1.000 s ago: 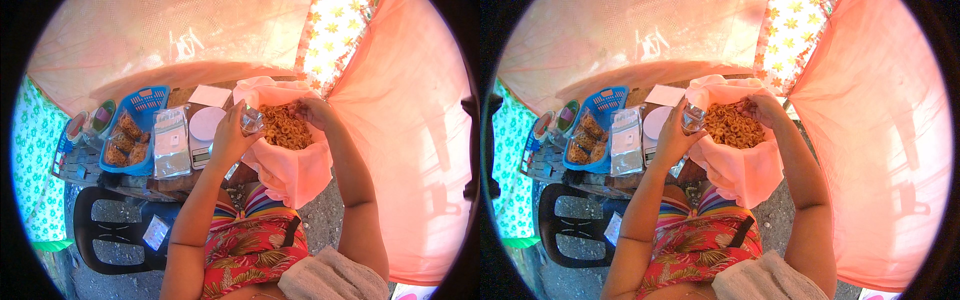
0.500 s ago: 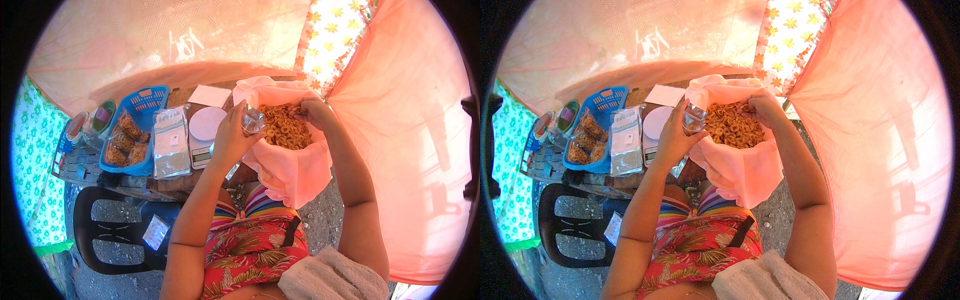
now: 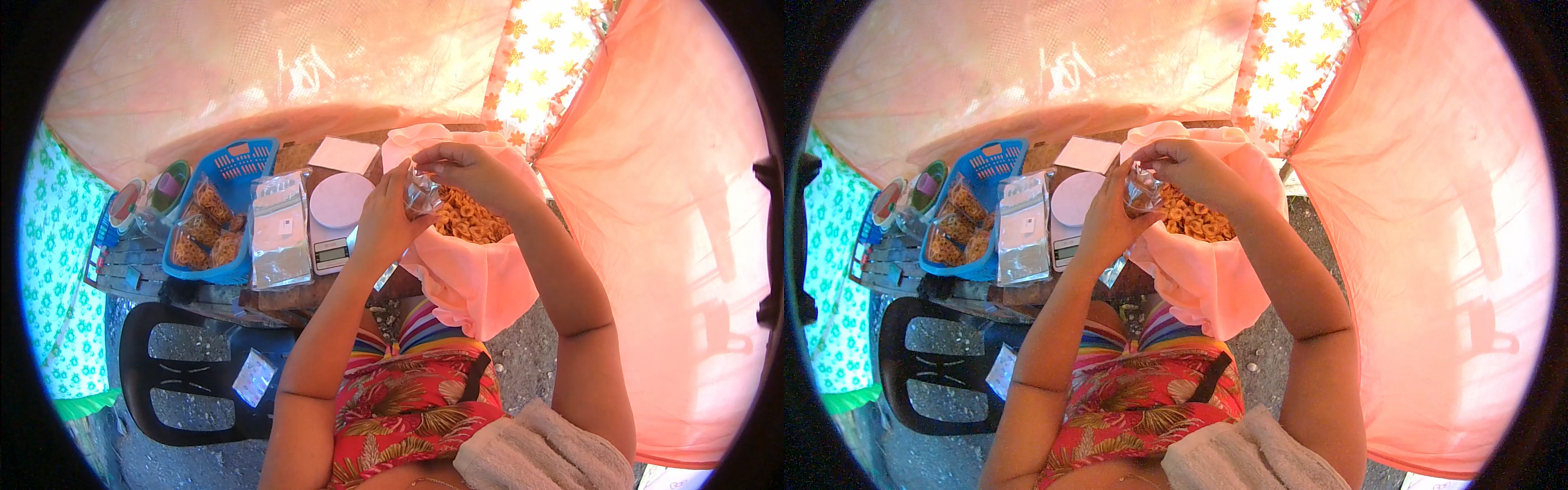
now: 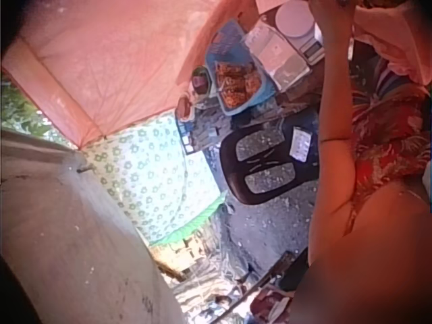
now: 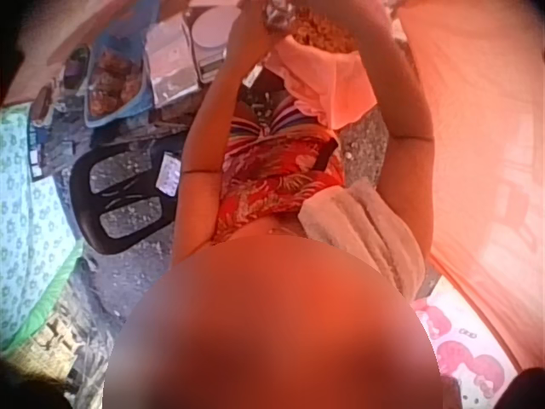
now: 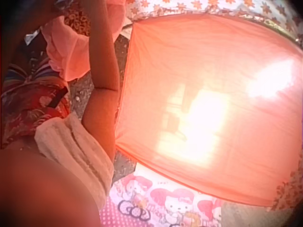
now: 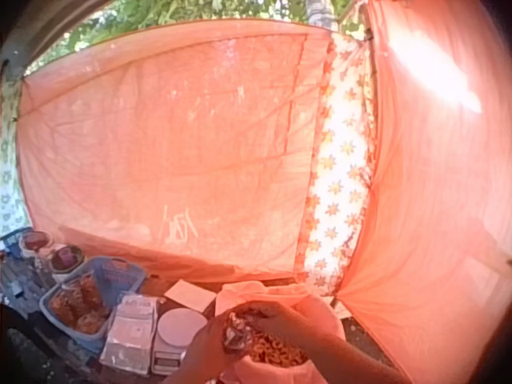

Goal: The person scoops a dry snack from a pink cloth bag into a small clear plastic bag, then places the filled bag on a digital scale to check the weight. They add more snack by hand to reach the target weight and continue adjusting the contents.

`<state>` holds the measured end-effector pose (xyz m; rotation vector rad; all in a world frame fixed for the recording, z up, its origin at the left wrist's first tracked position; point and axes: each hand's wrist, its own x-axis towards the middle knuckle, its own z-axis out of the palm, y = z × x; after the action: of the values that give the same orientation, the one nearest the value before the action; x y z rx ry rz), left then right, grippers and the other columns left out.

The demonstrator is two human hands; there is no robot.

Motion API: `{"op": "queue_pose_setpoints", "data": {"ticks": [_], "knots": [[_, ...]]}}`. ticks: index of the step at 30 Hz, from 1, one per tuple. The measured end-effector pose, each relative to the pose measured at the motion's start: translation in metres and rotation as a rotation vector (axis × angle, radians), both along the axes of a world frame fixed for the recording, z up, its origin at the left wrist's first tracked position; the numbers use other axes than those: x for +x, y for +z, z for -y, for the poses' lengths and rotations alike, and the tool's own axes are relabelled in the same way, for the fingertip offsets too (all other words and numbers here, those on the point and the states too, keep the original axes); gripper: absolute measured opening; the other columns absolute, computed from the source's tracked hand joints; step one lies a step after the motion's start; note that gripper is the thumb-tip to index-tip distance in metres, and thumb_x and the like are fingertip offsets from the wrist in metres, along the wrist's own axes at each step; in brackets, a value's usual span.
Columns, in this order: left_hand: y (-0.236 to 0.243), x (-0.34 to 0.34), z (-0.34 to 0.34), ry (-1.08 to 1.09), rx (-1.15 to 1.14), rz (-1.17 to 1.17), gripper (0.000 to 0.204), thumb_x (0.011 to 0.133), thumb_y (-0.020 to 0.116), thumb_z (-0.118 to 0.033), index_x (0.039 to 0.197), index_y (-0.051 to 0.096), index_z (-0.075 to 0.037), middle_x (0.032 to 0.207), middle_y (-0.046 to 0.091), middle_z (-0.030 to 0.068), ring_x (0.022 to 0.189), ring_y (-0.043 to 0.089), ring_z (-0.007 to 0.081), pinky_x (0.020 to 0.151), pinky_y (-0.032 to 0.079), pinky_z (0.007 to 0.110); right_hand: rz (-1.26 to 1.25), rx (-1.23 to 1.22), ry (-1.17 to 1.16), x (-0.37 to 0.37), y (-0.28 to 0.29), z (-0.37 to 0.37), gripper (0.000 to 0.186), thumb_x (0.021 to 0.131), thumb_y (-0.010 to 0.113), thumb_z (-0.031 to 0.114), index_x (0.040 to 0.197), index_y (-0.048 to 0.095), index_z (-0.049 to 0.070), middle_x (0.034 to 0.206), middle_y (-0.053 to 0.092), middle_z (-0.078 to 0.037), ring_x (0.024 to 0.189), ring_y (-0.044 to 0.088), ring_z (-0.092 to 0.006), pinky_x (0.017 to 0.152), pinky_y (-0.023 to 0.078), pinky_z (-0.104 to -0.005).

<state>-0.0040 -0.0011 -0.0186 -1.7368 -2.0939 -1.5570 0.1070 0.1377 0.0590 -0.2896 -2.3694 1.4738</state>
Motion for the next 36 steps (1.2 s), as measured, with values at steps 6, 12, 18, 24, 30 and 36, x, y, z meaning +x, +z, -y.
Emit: {"op": "queue_pose_setpoints", "data": {"ticks": [6,12,18,24,30,36], "knots": [[0.005,-0.006,0.006,0.048,-0.015,0.034,0.088,0.071,0.085,-0.02,0.141,0.037,0.0,0.137,0.049,0.0248,0.125,0.05,0.0416,0.102,0.044,0.046,0.305,0.321,-0.256,0.014,0.0,-0.022,0.027,0.087,0.066,0.007,0.114,0.068,0.007,0.105,0.068,-0.009,0.093,0.065,-0.0147,0.077,0.053,-0.028],[0.005,-0.013,0.009,0.084,0.006,0.024,0.088,0.069,0.086,-0.019,0.14,0.037,0.002,0.139,0.046,0.0269,0.127,0.047,0.0421,0.102,0.043,0.048,0.255,0.854,-0.32,0.041,-0.077,-0.039,0.015,0.082,0.068,0.006,0.097,0.069,0.005,0.083,0.067,-0.008,0.081,0.064,-0.0186,0.07,0.051,-0.0323],[0.001,-0.004,0.003,0.042,0.005,0.008,0.088,0.068,0.086,-0.017,0.14,0.038,0.001,0.134,0.05,0.0244,0.123,0.05,0.0421,0.099,0.044,0.047,0.343,0.271,-0.21,0.054,-0.104,-0.077,0.022,0.075,0.076,0.01,0.094,0.069,0.003,0.09,0.07,-0.013,0.08,0.067,-0.0249,0.074,0.052,-0.037],[-0.004,0.0,0.001,0.013,-0.036,-0.005,0.087,0.069,0.086,-0.019,0.14,0.038,0.0,0.136,0.049,0.024,0.124,0.05,0.0418,0.101,0.044,0.046,0.323,0.041,-0.328,0.054,-0.066,-0.059,0.014,0.082,0.075,0.012,0.088,0.07,0.001,0.084,0.069,-0.006,0.076,0.064,-0.0143,0.071,0.051,-0.0291],[-0.006,0.004,-0.005,0.041,-0.023,-0.092,0.087,0.069,0.086,-0.018,0.139,0.039,0.0,0.134,0.051,0.0237,0.121,0.053,0.042,0.099,0.045,0.047,-0.035,0.077,-0.206,0.037,-0.009,-0.019,0.021,0.086,0.072,0.015,0.1,0.071,0.0,0.085,0.069,-0.003,0.079,0.063,-0.0077,0.071,0.05,-0.024],[0.0,-0.003,-0.002,0.095,0.017,-0.081,0.089,0.068,0.086,-0.019,0.141,0.037,-0.001,0.135,0.05,0.0229,0.124,0.05,0.0412,0.101,0.044,0.047,0.177,0.361,-0.223,0.025,-0.024,-0.019,0.015,0.084,0.07,0.01,0.095,0.07,0.0,0.087,0.071,-0.01,0.083,0.066,-0.016,0.078,0.052,-0.0297]]}}
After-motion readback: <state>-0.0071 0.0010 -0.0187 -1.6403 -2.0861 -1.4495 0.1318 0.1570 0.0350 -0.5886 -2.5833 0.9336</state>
